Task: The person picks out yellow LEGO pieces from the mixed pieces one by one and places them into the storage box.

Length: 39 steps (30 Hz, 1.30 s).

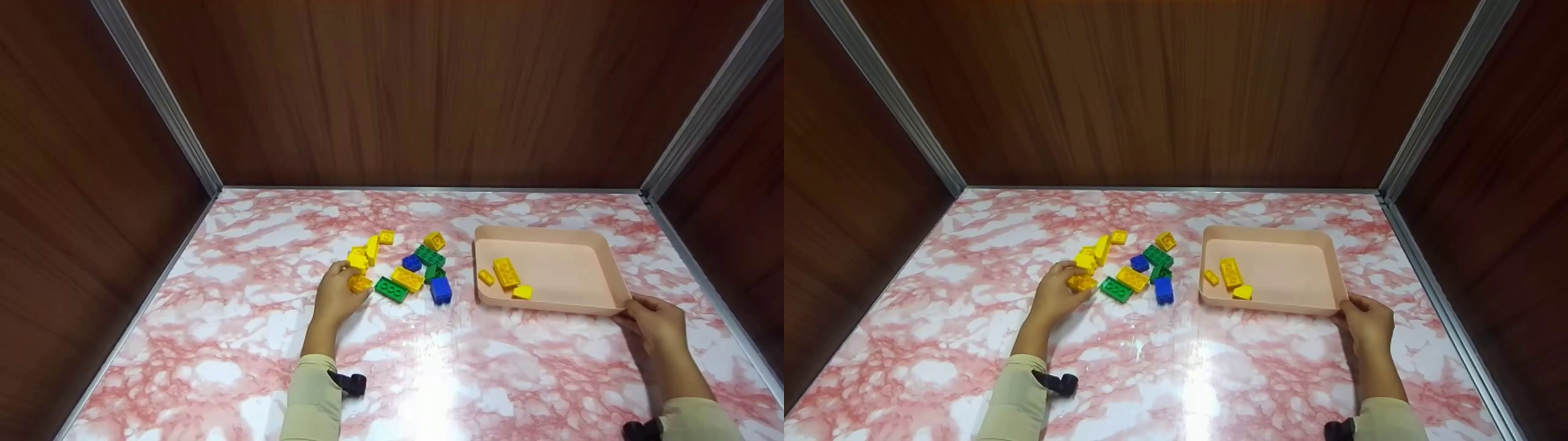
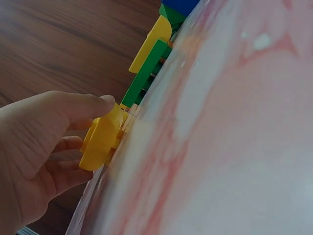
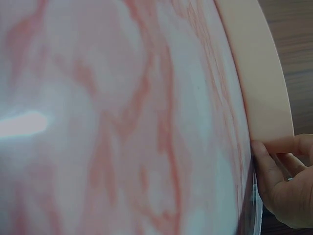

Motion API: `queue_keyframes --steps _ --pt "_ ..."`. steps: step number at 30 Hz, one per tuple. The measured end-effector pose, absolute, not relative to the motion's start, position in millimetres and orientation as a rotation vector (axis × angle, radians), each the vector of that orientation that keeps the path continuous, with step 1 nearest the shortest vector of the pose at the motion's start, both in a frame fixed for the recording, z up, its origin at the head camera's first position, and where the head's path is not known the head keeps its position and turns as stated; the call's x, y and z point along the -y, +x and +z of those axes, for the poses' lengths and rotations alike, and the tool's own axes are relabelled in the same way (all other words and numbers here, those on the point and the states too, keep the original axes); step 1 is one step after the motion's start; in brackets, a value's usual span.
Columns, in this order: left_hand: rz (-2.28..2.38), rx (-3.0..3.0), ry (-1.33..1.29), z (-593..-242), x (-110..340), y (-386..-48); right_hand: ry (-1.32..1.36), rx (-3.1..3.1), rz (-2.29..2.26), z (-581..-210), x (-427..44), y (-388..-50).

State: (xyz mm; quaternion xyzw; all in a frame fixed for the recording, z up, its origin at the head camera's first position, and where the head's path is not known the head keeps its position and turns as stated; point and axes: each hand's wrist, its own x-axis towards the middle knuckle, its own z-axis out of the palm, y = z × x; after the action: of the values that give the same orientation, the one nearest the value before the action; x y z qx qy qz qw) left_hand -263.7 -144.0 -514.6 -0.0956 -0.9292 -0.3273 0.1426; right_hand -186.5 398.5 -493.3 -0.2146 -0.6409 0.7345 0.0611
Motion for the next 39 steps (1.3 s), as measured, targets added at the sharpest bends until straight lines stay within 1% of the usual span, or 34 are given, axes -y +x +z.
queue_keyframes --steps 10,18,32,39 --pt "-0.903 2.711 -0.254 -512.3 142.4 -264.6 -0.664 1.990 2.167 -493.2 -397.6 -187.1" --pt "-0.911 2.687 -0.259 -503.6 140.4 -260.4 -0.672 2.052 2.128 -493.7 -397.3 -187.1" --pt "-0.855 2.639 -0.366 -482.3 122.8 -249.3 -0.631 2.038 2.161 -492.5 -398.9 -184.2" --pt "-0.815 2.588 -0.513 -478.4 108.9 -244.4 -0.627 2.025 2.140 -493.4 -397.3 -185.3"
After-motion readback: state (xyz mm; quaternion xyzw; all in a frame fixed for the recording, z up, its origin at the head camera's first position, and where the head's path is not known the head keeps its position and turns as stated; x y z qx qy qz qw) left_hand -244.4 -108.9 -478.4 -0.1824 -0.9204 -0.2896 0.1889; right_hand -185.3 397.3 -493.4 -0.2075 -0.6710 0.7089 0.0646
